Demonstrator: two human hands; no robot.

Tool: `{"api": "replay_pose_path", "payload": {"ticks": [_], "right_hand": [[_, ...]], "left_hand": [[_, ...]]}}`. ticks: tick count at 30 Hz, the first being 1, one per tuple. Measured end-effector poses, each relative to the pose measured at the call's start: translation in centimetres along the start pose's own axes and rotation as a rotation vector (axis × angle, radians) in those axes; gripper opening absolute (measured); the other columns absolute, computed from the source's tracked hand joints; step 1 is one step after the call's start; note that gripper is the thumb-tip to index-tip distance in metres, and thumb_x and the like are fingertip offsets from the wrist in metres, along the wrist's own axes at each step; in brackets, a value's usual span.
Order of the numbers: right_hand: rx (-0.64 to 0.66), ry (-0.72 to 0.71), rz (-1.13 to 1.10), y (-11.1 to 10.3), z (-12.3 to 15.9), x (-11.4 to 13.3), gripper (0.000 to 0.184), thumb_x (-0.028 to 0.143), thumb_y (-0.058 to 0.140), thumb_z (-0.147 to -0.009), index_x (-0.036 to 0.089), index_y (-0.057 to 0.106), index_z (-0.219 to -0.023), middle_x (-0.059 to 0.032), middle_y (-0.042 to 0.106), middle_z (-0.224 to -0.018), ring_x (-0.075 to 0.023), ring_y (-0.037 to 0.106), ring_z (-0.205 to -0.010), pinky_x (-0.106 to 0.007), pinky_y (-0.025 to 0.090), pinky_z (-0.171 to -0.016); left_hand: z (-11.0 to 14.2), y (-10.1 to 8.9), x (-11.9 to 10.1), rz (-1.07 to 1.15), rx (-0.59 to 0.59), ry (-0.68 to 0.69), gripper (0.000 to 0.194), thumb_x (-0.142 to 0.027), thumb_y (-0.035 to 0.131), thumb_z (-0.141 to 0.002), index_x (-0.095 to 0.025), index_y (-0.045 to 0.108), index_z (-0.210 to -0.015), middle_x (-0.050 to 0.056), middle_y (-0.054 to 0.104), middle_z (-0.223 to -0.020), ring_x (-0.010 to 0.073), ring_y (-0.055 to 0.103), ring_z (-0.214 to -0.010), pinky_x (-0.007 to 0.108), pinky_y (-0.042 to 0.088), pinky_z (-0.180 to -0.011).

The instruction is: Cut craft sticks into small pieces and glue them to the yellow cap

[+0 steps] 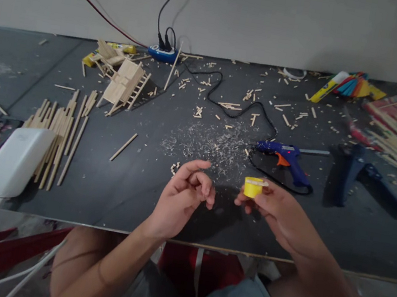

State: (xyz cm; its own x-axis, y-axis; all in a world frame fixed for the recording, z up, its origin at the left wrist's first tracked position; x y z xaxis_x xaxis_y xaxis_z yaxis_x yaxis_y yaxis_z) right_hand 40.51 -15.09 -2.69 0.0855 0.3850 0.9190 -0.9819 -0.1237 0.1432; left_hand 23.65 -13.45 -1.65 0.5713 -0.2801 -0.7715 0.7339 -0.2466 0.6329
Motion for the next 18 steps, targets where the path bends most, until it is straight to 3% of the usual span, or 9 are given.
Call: {"api": "replay_pose_path", "payload": {"ticks": [11,18], "right_hand": [[0.01,-0.009,0.017,0.18,-0.15,0.02,0.016,0.031,0.06,-0.078,0.019,0.063,-0.088,-0.0043,0.066,-0.082,-0.0153,0.059,-0.074,-0.027,0.046,-0.065],[0.008,-0.012,0.055,0.06,-0.33,-0.36,0.019,0.033,0.06,-0.078,0.018,0.063,-0.09,-0.005,0.066,-0.083,-0.0159,0.059,-0.074,-0.028,0.046,-0.066]], "left_hand": [[0.17,0.52,-0.26,0.129,0.064,-0.023,0.037,-0.008,0.053,-0.07,-0.023,0.054,-0.104,-0.004,0.046,-0.066,0.0094,0.051,-0.059,0.025,0.043,-0.057],[-0.16,-0.1,0.02,0.099,-0.01,-0.018,0.033,-0.013,0.063,-0.071,-0.023,0.055,-0.102,-0.007,0.035,-0.058,0.0059,0.041,-0.052,0.023,0.042,-0.056]]}}
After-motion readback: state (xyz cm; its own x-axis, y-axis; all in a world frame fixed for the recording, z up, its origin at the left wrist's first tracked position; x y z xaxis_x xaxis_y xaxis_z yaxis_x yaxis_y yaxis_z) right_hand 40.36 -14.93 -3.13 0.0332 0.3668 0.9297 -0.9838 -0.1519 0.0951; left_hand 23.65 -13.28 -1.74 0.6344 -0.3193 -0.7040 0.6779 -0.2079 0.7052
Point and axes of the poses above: each hand's wrist, its own z-axis away from the middle knuckle, its own y-axis out of the palm, x = y × z, the point moved 6 cm from there along -z, towards the middle knuckle
